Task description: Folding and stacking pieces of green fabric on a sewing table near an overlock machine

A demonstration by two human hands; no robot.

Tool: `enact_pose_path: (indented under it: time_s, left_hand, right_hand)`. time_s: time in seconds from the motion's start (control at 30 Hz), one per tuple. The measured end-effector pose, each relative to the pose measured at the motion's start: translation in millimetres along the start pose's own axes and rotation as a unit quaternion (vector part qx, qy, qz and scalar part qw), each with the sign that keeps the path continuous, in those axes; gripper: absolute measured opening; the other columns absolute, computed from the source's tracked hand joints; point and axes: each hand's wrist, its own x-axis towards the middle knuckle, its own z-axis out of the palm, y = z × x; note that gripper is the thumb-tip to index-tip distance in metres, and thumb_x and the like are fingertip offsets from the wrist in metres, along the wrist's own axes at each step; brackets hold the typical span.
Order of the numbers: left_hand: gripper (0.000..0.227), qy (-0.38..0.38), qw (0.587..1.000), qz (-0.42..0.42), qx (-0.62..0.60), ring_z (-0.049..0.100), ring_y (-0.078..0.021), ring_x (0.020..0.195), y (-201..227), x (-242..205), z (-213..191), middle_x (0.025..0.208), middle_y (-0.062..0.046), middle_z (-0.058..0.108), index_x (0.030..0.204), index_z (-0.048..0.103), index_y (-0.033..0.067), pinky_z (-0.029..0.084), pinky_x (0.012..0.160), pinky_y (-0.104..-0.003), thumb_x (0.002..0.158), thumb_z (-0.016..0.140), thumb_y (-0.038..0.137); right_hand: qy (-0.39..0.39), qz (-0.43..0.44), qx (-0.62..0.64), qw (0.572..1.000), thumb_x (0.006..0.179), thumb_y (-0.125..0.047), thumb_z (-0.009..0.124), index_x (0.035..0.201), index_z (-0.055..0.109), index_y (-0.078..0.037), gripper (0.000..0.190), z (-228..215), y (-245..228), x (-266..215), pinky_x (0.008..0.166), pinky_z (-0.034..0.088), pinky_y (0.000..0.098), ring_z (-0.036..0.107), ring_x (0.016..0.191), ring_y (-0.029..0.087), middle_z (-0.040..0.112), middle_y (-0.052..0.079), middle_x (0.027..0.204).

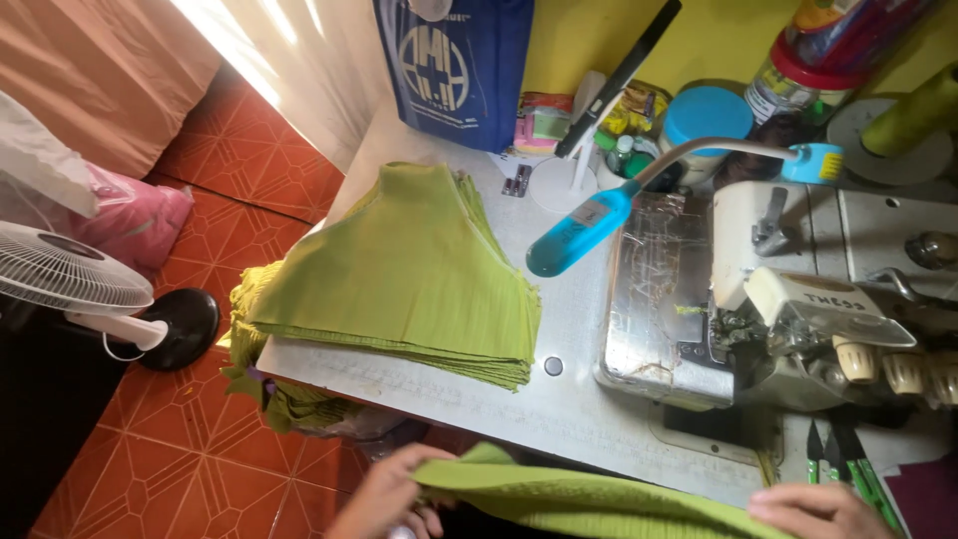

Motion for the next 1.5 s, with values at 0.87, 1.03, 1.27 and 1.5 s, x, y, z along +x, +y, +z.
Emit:
enact_pose_path:
  time_s: [0.87, 1.03, 1.27, 1.5]
  left_hand:
    - [0.030, 0.400, 0.682, 0.542, 0.285, 0.054, -0.0176, 0.089, 98, 41, -159, 0.102, -0.011, 0.055, 0.090, 0.062, 0.0064, 0.052, 0.075, -0.022, 0.073, 0.052, -0.015]
    - [0.045, 0.449, 0.662, 0.546, 0.248, 0.051, -0.0162, 0.094, 79, 44, -153, 0.099, -0.007, 0.056, 0.098, 0.062, 0.0090, 0.045, 0.080, -0.022, 0.068, 0.046, -0.021]
    - [0.061, 0.412, 0.655, 0.484, 0.408, 0.030, -0.0266, 0.114, 59, 53, -149, 0.128, -0.017, 0.027, 0.122, 0.042, 0.0169, 0.026, 0.092, -0.038, 0.066, 0.050, -0.007]
    - [0.009, 0.459, 0.441, 0.703, 0.317, 0.039, -0.0429, 0.118, 27, 39, -24, 0.121, -0.032, 0.039, 0.095, 0.054, -0.0144, 0.038, 0.099, -0.052, 0.090, 0.048, -0.011]
  right_hand:
    - [0.175, -0.658, -0.031, 0.731, 0.070, 0.010, 0.044, 0.094, 0.053, 0.000, 0.028, 151, -245, -20, 0.086, 0.043, 0.0320, 0.053, 0.100, 0.032, 0.045, 0.022, 0.116]
    - [0.169, -0.677, -0.023, 0.716, 0.075, 0.007, 0.046, 0.096, 0.053, 0.002, 0.022, 154, -232, -27, 0.087, 0.043, 0.0324, 0.052, 0.103, 0.034, 0.045, 0.023, 0.116]
    - [0.232, -0.658, -0.102, 0.709, 0.057, 0.019, 0.041, 0.112, 0.043, 0.003, 0.058, 146, -193, -29, 0.094, 0.035, 0.0420, 0.038, 0.114, 0.041, 0.033, 0.029, 0.125]
    - [0.047, -0.574, 0.093, 0.812, 0.078, -0.003, 0.055, 0.092, 0.059, -0.001, 0.015, 97, -78, -92, 0.053, 0.046, 0.0237, 0.061, 0.062, 0.018, 0.062, 0.009, 0.076]
